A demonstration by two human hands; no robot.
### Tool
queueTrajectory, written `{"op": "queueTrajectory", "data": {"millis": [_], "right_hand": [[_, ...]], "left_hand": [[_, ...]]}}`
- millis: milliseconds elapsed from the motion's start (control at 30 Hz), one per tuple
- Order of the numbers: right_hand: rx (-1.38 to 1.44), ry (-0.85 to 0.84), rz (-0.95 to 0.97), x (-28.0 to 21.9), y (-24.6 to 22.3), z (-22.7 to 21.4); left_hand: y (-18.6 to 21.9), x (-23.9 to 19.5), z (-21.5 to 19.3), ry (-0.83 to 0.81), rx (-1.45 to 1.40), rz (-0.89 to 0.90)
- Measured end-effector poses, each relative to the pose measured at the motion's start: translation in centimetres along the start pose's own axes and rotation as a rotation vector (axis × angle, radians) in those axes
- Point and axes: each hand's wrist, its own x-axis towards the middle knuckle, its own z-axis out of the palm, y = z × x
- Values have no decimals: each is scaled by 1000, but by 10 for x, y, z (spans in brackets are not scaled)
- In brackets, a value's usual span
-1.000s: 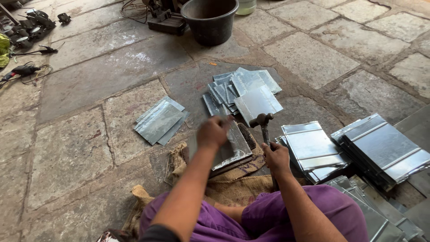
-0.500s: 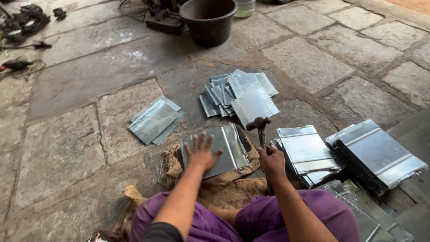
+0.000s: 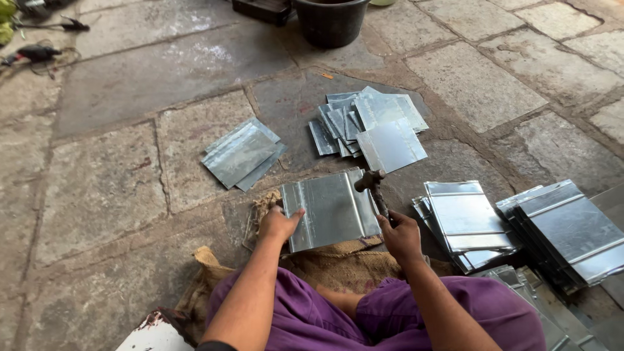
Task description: The person sits on a paved floor and repeatedly hammers a rectangular metal sheet placed on a burlap sack. They hold the sheet with their left hand and strike it with a hammer in their right hand, working on the edges and surface. Finished sheets are stacked nearby.
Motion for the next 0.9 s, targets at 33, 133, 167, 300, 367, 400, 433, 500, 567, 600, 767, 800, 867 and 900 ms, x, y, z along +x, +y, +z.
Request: {"op": "queueTrajectory", "data": {"millis": [33,133,167,300,367,400,433,500,567,600,767,800,867,900], "right_hand": [[12,21,-41,-4,-2,-1],[100,110,-307,-14,-5,-10],[137,146,-420,-16,-6,-15],[226,234,-541,-30,-11,-46],[210,410,-885,-37,-28,-77],[222,512,-1051,-41,-41,-96],[69,646,-1079,-50,-56,-116],[31,798,-1112,-66,-83,-148],[386,736,-1176,-73,-94,-160],[435,705,-1187,-70,-91,-152],[215,486,-1060,-40,-29,-45],[118,375,-956,-39,-18,-25],[-72,146,-699,-44,-9,2],[-108,88,-536,-45,-13,7]], "left_hand": [[2,5,4,3,-2,8],[-8,30,12,-52,-322,-9],[-14,45,8,60,-325,9],[-52,75,-13,170,-418,-16],[-59,70,-22,331,-353,72],[-56,62,-24,294,-360,19],[-49,57,-31,259,-364,-29],[-37,44,-42,256,-355,-49],[-27,35,-47,320,-333,5],[-25,33,-49,311,-320,2],[-20,29,-52,310,-273,6],[-21,29,-51,303,-292,-5],[-23,30,-48,287,-323,-26],[-23,31,-48,313,-305,-6]]}}
